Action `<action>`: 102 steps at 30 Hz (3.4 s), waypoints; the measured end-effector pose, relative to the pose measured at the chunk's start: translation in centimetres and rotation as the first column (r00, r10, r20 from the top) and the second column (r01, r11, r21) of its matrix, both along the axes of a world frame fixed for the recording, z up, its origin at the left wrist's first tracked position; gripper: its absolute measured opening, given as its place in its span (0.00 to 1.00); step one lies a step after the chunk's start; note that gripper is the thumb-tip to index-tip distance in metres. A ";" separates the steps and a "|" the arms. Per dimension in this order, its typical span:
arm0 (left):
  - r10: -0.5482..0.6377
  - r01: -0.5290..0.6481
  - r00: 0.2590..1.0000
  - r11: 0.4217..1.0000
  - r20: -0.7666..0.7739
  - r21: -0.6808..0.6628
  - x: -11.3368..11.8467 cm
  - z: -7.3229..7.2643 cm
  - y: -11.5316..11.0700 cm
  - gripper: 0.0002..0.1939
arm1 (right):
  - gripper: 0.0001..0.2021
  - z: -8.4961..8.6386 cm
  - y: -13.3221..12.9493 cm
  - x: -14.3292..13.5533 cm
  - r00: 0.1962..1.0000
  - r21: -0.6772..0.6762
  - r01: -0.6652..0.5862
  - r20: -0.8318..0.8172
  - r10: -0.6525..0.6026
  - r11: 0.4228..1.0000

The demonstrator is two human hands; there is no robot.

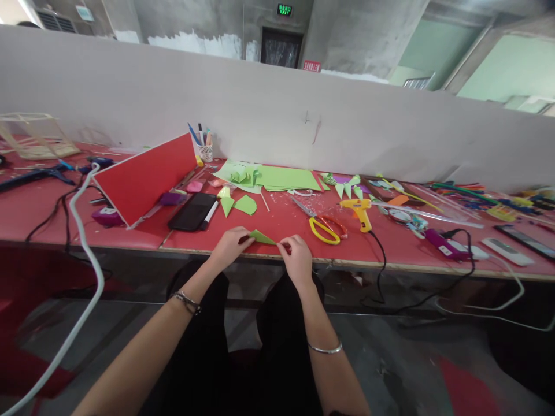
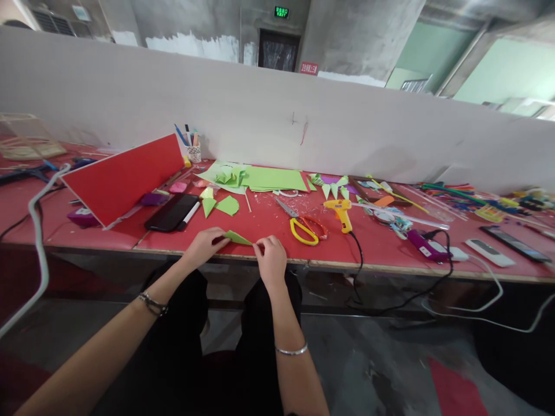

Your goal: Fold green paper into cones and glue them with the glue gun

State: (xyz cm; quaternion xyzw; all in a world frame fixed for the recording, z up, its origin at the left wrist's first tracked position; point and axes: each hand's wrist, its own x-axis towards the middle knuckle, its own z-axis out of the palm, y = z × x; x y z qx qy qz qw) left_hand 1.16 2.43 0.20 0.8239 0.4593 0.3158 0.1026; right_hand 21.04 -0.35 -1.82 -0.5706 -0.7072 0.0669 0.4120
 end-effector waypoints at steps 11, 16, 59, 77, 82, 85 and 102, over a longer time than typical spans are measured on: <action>0.203 -0.198 0.971 0.979 0.123 -0.054 0.7 -0.7 0.2 0.11 | 0.06 0.2 0.3 -0.6 0.995 -0.019 0.088 0.041 -0.088 0.996; 0.238 -0.230 0.967 0.969 0.095 -0.088 0.8 -1.1 0.5 0.14 | 0.06 0.5 0.4 -0.7 0.993 -0.062 0.115 0.039 -0.113 0.991; 0.277 -0.278 0.961 0.958 -0.014 -0.072 0.8 -1.6 1.1 0.17 | 0.20 0.3 -1.8 -2.0 0.901 0.008 -0.006 0.433 0.002 1.000; 0.324 -0.339 0.933 0.937 -0.158 -0.081 1.2 -0.7 0.7 0.19 | 0.28 -0.2 -1.7 -1.6 0.994 0.059 -0.007 0.113 0.001 0.998; 0.321 -0.336 0.928 0.940 -0.190 -0.053 1.4 -0.4 0.7 0.17 | 0.18 0.0 -1.7 -2.0 0.963 0.040 -0.001 0.271 -0.010 0.999; 0.305 -0.318 0.941 0.945 -0.146 -0.073 1.3 -0.4 0.6 0.17 | 0.17 -0.2 -2.0 -1.8 0.952 0.059 -0.016 0.306 -0.002 0.998; 0.277 -0.120 0.886 0.912 0.372 -0.393 0.5 -0.2 0.8 0.18 | 0.10 3.8 -0.4 -0.7 0.800 -0.120 -0.054 -0.599 -0.029 0.991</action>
